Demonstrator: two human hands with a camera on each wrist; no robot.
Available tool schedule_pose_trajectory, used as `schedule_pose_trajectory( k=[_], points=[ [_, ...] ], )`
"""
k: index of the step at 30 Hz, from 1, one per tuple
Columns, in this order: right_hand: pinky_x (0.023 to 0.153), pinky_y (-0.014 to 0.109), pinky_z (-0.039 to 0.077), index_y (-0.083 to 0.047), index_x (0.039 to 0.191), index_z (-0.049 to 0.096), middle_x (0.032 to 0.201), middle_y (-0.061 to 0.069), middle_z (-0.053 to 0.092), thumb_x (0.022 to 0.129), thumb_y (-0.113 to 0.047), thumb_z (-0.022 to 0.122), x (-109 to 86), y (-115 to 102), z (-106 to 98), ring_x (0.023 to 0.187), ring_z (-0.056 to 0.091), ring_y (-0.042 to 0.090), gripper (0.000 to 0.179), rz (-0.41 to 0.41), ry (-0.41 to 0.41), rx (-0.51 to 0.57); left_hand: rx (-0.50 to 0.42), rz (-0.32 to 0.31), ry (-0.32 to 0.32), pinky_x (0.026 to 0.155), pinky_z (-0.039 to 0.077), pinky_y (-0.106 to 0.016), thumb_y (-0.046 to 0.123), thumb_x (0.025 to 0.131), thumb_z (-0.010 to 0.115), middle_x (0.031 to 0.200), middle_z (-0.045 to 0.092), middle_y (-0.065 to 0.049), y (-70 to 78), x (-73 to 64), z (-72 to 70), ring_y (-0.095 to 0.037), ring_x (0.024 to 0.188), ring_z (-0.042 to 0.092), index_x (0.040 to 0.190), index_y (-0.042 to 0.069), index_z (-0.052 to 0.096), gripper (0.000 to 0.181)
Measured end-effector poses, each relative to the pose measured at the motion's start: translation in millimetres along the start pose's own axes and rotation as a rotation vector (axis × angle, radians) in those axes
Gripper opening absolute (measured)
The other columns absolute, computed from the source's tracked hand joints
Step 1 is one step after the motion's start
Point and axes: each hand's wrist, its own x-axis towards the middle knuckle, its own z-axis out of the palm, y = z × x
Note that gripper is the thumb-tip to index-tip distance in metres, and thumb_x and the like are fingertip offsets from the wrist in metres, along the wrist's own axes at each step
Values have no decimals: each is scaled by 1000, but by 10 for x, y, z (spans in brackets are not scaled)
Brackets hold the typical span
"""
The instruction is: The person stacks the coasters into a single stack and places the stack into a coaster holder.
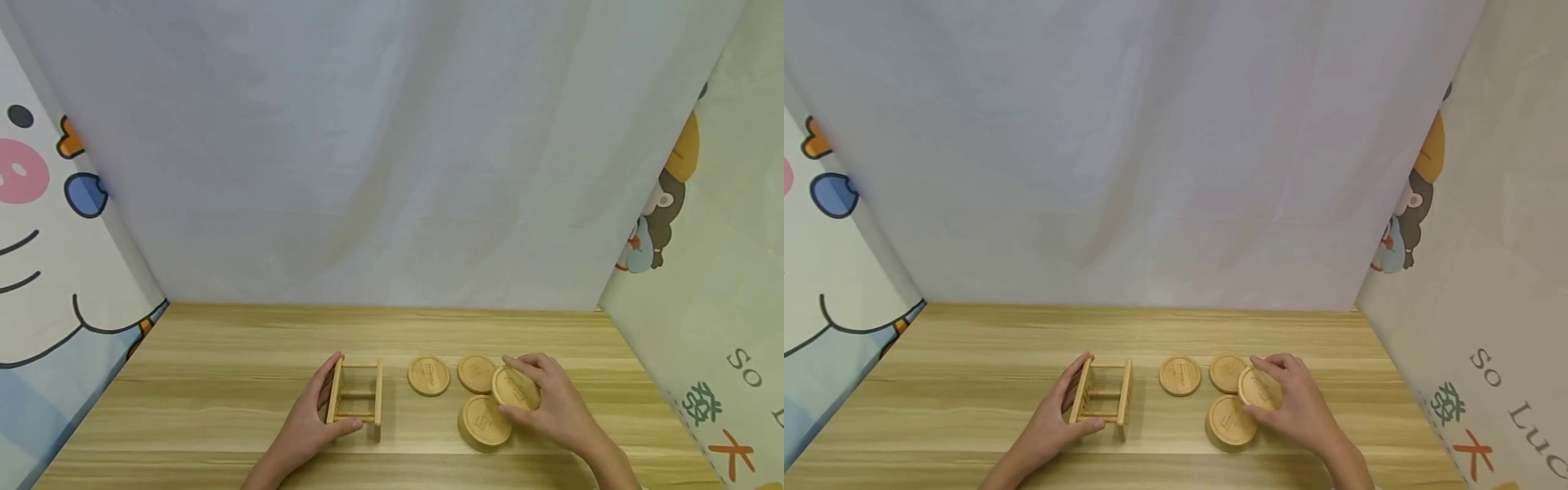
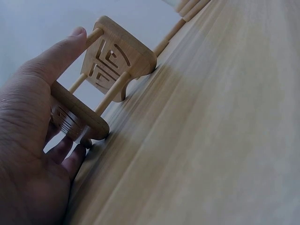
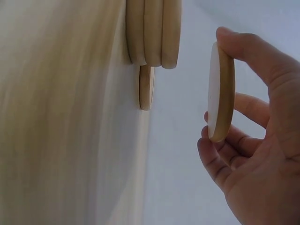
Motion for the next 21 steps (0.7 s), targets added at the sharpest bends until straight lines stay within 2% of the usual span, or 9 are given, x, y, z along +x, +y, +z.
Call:
schedule_pose_trajectory(
  k=[12, 21],
  points=[
    [89, 44, 59, -6, 143, 75, 126, 1, 65, 74, -29, 107, -2, -76, 87, 113, 60, 20, 80, -32, -57, 41, 9, 1, 6, 126, 40, -55, 26, 92, 95, 183, 22, -11, -29, 13, 6, -41, 165, 31, 179, 26, 23, 113],
    [96, 47, 60, -8, 140, 77, 128, -1, 65, 73, -35, 107, -16, -97, 207, 117, 61, 18, 78, -48, -92, 61, 21, 16, 11, 126, 40, -51, 26, 92, 95, 183, 23, -11, -58, 23, 6, -41, 165, 33, 179, 25, 23, 113]
  ],
)
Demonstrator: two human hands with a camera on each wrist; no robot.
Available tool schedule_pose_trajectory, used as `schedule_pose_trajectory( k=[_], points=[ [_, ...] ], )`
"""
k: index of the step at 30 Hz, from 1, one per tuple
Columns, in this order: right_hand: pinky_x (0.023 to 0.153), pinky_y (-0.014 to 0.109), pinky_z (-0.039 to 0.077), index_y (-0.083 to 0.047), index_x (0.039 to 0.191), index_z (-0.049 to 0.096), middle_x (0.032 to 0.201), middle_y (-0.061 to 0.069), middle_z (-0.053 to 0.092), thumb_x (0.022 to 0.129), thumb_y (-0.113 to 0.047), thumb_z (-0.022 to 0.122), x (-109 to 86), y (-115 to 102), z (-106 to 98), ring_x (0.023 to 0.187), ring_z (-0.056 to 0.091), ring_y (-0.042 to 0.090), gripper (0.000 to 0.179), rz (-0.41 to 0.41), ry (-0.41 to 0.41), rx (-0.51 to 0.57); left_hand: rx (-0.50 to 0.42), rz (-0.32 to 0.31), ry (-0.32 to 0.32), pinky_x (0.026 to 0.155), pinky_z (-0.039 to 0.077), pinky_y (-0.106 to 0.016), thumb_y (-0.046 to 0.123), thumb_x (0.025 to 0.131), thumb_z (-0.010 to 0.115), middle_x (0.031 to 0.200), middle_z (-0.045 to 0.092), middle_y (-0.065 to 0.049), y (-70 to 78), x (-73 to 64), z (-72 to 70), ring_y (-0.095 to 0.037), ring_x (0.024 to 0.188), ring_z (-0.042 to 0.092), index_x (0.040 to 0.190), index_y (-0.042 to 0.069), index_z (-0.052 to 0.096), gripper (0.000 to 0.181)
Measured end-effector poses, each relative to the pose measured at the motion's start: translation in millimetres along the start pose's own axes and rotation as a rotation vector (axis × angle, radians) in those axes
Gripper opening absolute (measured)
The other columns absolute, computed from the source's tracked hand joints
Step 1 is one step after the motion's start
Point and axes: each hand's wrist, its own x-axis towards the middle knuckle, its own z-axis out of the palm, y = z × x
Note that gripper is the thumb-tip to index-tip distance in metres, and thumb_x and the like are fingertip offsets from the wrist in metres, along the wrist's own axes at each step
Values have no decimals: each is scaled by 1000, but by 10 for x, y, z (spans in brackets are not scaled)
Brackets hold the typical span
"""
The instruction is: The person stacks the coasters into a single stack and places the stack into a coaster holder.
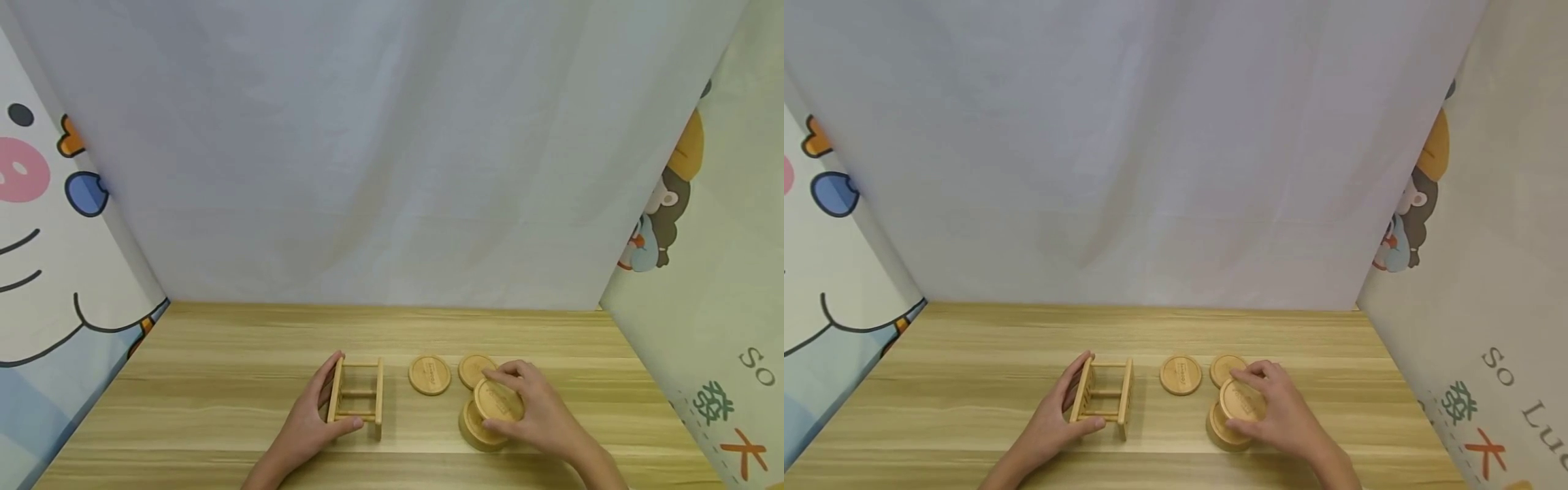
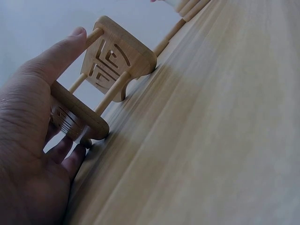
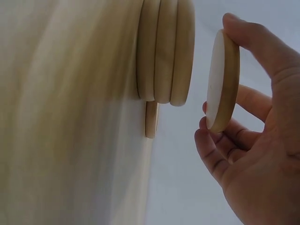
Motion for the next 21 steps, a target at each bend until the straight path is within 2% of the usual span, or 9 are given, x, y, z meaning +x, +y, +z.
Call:
schedule_pose_trajectory(
  k=[9, 21],
  points=[
    [93, 41, 59, -8, 142, 77, 130, -2, 62, 77, -40, 104, -1, -12, 65, 114, 59, 17, 77, 26, -72, 42, -4, -7, -2, 126, 40, -56, 25, 93, 95, 183, 22, -11, -15, 12, -2, -42, 165, 32, 179, 24, 23, 112],
    [92, 40, 59, -7, 138, 79, 124, -9, 61, 73, -35, 106, 7, 8, 195, 112, 58, 10, 76, -25, -53, 13, -11, 0, -1, 127, 39, -56, 24, 93, 94, 183, 22, -11, -50, 44, -20, -41, 166, 30, 179, 24, 23, 111]
  ],
)
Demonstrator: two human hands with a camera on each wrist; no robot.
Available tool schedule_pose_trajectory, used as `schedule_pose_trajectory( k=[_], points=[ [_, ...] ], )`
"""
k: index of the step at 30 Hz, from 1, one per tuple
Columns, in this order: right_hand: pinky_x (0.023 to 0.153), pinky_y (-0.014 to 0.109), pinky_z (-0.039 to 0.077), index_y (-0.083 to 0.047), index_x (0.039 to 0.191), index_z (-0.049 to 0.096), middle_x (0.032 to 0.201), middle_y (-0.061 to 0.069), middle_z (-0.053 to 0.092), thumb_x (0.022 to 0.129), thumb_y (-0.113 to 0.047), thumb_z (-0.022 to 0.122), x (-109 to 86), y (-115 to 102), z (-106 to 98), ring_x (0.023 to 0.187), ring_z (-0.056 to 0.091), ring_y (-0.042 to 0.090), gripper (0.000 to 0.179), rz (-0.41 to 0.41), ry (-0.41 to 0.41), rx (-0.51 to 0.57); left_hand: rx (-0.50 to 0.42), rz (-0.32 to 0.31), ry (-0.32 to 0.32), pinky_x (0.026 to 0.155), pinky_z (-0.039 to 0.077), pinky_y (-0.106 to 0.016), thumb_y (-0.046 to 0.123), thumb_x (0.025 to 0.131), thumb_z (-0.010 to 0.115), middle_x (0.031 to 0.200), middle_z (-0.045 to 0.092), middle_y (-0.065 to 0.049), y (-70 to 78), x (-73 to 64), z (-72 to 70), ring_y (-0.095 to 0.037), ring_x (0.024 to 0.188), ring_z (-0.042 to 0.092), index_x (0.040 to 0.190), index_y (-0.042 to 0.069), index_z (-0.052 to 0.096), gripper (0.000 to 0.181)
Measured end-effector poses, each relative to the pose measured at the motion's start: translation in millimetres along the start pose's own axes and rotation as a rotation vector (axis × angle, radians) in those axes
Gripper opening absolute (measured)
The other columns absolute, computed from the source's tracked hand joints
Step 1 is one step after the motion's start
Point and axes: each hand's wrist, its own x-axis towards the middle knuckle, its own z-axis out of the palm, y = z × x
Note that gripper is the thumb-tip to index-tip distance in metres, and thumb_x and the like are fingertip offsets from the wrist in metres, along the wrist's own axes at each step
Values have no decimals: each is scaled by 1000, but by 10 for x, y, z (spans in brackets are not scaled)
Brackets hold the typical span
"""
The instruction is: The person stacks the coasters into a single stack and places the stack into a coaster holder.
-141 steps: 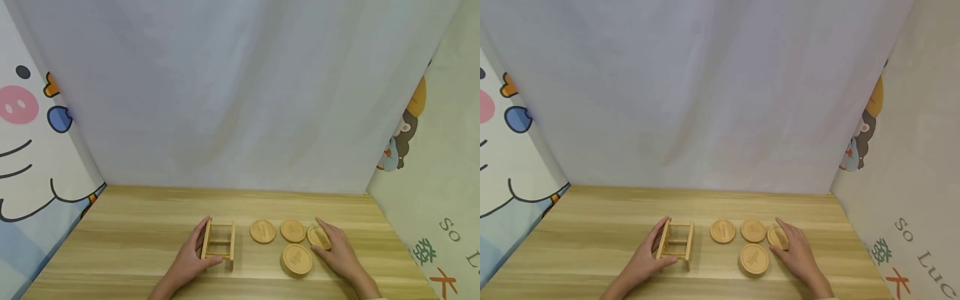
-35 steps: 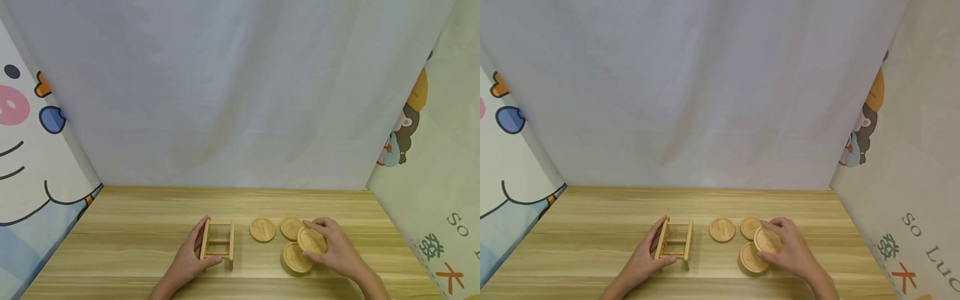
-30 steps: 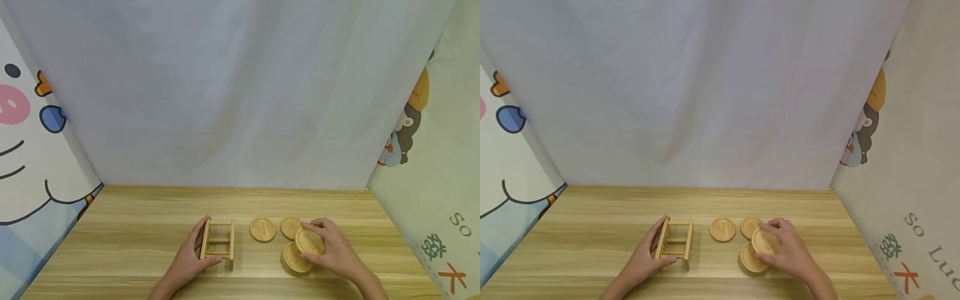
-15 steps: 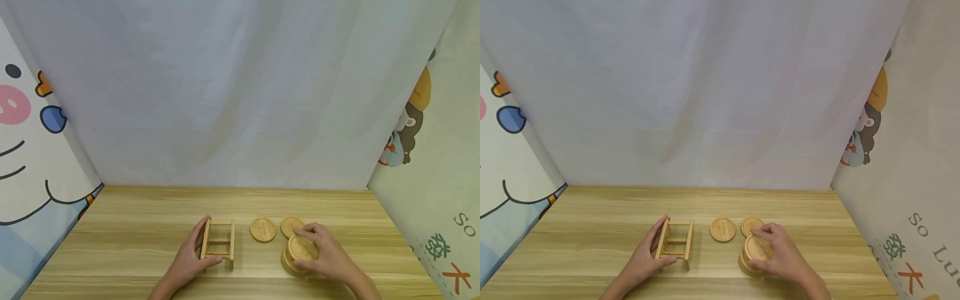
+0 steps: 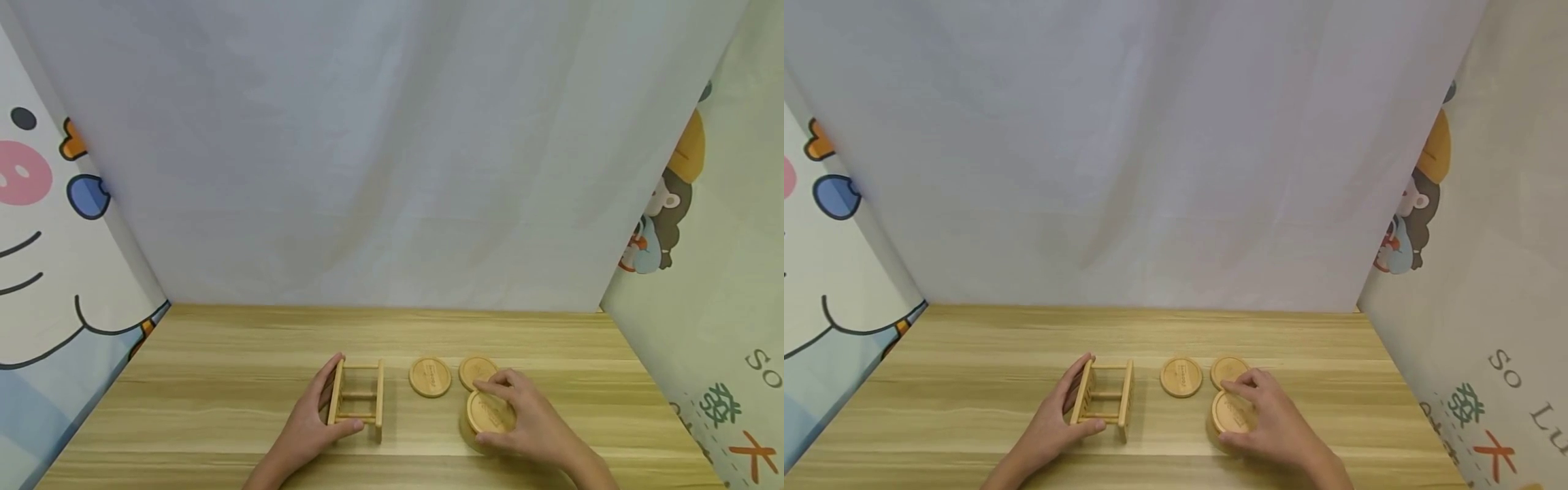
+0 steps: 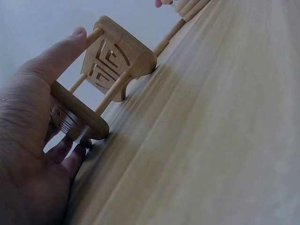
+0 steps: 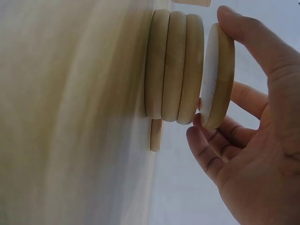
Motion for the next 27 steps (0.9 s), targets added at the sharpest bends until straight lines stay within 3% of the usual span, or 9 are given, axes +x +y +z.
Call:
schedule_pose_trajectory(
  k=[7, 17, 27],
  points=[
    [91, 39, 58, -8, 135, 80, 120, -10, 61, 71, -37, 106, -5, 11, 11, 110, 57, 8, 75, -45, 12, -1, -1, 0, 3, 126, 40, -55, 25, 93, 95, 183, 22, -11, -13, -1, -1, -41, 166, 31, 179, 25, 24, 112],
    [92, 39, 57, -8, 139, 79, 118, -10, 59, 75, -41, 104, -9, -12, -16, 108, 56, 9, 76, 7, -74, 24, -7, 4, 2, 126, 41, -55, 24, 93, 95, 183, 22, -10, -17, 4, -1, -42, 165, 31, 179, 25, 24, 112],
    [94, 41, 57, -8, 140, 78, 119, -10, 60, 73, -40, 105, -4, -37, -20, 109, 57, 11, 79, 18, -87, -5, -4, 0, -2, 125, 42, -54, 23, 94, 94, 183, 21, -12, -11, 3, -3, -43, 165, 31, 179, 25, 23, 111]
  ],
)
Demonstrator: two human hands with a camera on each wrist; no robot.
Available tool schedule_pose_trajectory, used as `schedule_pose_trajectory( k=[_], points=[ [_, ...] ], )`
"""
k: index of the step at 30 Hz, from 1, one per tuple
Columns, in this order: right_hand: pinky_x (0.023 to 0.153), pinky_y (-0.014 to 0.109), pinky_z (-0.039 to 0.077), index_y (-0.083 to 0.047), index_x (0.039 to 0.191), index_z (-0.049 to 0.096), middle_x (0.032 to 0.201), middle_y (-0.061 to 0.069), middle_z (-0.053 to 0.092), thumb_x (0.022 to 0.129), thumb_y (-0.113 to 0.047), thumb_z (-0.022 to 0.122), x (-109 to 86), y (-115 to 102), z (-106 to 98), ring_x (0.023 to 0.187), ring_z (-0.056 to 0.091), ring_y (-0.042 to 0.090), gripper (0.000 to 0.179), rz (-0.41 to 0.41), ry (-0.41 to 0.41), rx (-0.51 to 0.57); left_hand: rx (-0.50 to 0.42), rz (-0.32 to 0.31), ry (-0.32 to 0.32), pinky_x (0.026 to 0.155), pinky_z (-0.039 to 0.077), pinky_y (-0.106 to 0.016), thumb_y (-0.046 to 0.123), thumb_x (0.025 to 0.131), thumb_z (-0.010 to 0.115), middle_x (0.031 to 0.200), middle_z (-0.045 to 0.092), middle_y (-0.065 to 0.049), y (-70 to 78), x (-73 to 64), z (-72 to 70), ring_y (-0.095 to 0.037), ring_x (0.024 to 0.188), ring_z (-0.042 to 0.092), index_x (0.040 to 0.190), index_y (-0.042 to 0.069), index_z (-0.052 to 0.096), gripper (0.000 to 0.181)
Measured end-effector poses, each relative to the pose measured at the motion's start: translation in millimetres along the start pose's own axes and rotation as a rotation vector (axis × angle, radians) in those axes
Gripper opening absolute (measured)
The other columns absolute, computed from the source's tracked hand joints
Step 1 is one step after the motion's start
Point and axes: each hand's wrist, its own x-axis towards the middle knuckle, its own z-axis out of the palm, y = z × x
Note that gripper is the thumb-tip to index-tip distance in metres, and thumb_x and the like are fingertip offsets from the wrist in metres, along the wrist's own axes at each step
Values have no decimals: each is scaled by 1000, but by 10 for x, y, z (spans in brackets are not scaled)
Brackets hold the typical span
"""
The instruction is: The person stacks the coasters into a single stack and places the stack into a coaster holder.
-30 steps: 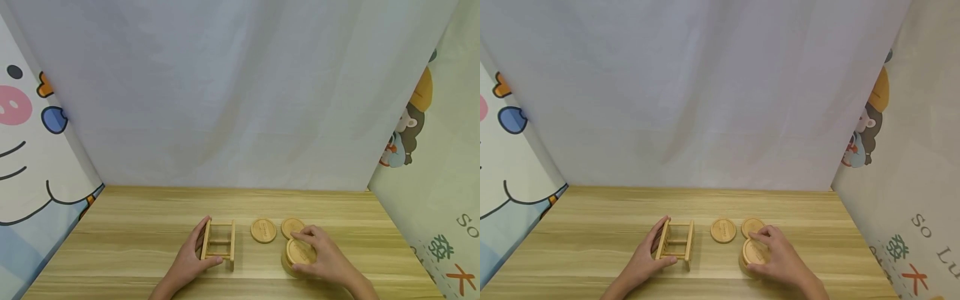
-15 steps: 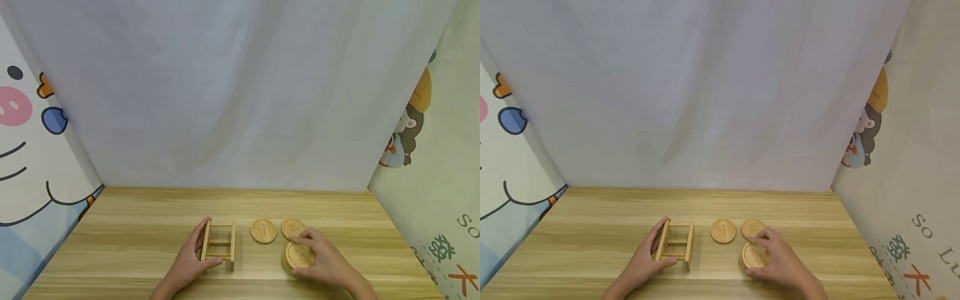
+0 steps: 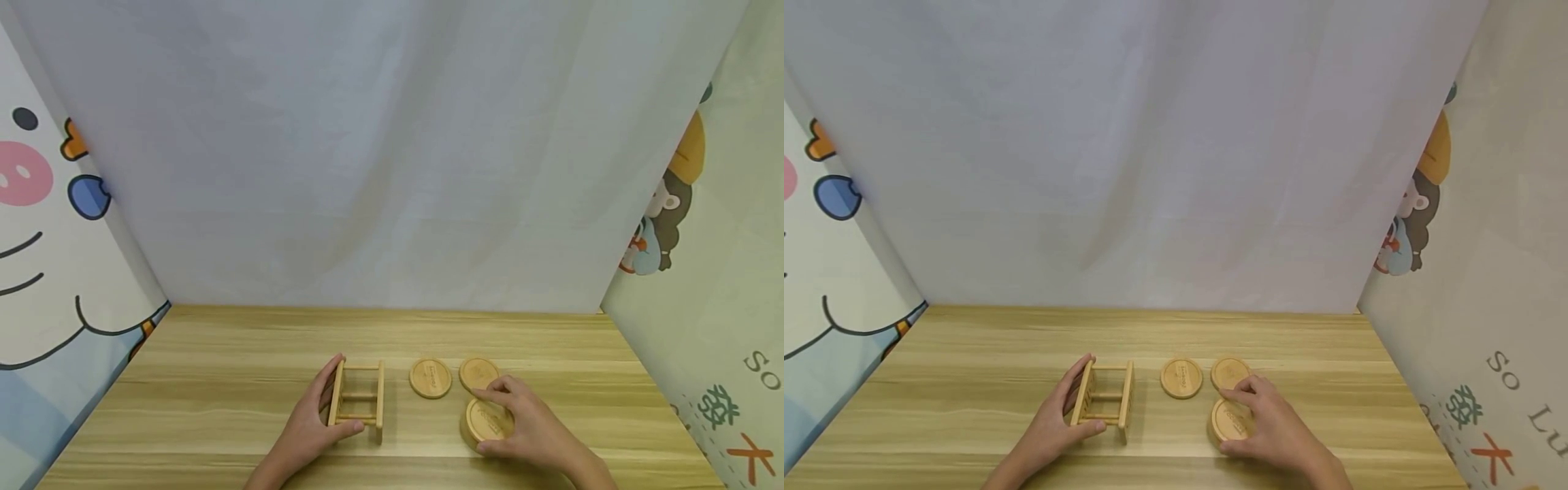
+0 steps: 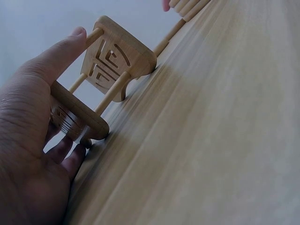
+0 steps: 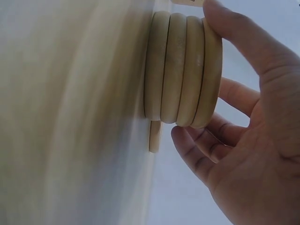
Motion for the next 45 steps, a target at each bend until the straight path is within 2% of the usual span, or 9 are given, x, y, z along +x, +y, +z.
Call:
schedule_pose_trajectory(
  k=[13, 18, 25, 28, 31, 34, 38, 43, 45],
  points=[
    [96, 44, 59, -10, 146, 74, 125, -8, 61, 76, -46, 104, -26, -60, -94, 114, 59, 15, 84, 26, -40, 9, 7, 0, 2, 127, 38, -55, 25, 93, 94, 183, 22, -10, 30, -14, 6, -39, 166, 30, 179, 27, 24, 111],
    [89, 39, 59, -9, 144, 74, 128, -3, 65, 88, -45, 95, -24, -63, -125, 109, 62, 13, 70, 9, -7, 35, 2, 5, -1, 126, 41, -53, 26, 92, 95, 183, 23, -11, 22, -3, 5, -41, 165, 33, 179, 27, 24, 112],
    [93, 42, 62, -10, 146, 73, 135, -1, 67, 108, -30, 76, -15, -53, -176, 115, 69, 23, 43, 93, 49, 83, -8, 3, -14, 125, 43, -53, 27, 92, 95, 183, 21, -12, 37, 0, -3, -43, 164, 33, 179, 25, 23, 113],
    [92, 41, 63, -8, 148, 71, 135, 4, 70, 114, -20, 65, -22, -8, -185, 115, 69, 25, 37, 89, 92, 86, -8, 1, -17, 124, 44, -54, 27, 92, 95, 183, 21, -12, 30, -5, -7, -43, 164, 33, 179, 24, 22, 113],
    [90, 38, 64, -5, 148, 71, 133, 7, 72, 115, -8, 59, -32, 69, -198, 115, 71, 24, 35, 39, 140, 63, -7, 0, -21, 124, 44, -54, 27, 93, 95, 184, 21, -12, 22, -6, -9, -43, 164, 33, 179, 25, 22, 113],
    [94, 44, 64, -4, 151, 67, 136, 7, 74, 111, 4, 59, -47, 150, -218, 121, 71, 28, 42, -19, 161, 31, -6, 2, -20, 125, 43, -54, 27, 93, 95, 184, 20, -11, 21, -5, -8, -42, 165, 33, 179, 25, 22, 113],
    [103, 50, 61, -6, 160, 58, 142, 7, 74, 107, 15, 57, -73, 220, -235, 130, 69, 34, 58, -59, 127, 31, -6, -2, -19, 125, 43, -53, 25, 93, 94, 184, 20, -11, 25, -14, -9, -42, 165, 32, 179, 25, 22, 112],
    [115, 21, 46, -3, 165, 51, 144, 10, 74, 106, 18, 53, -92, 271, -235, 134, 68, 38, 63, -53, 64, 96, -10, -6, -19, 124, 44, -53, 24, 94, 94, 184, 20, -11, 31, -19, -8, -43, 165, 33, 179, 25, 22, 111],
    [116, 16, 39, -3, 166, 50, 144, 12, 74, 103, 20, 52, -94, 281, -230, 135, 67, 39, 67, -38, 49, 108, -10, -3, -20, 124, 44, -53, 24, 94, 94, 184, 20, -11, 32, -17, -8, -43, 165, 33, 179, 25, 22, 111]
  ],
)
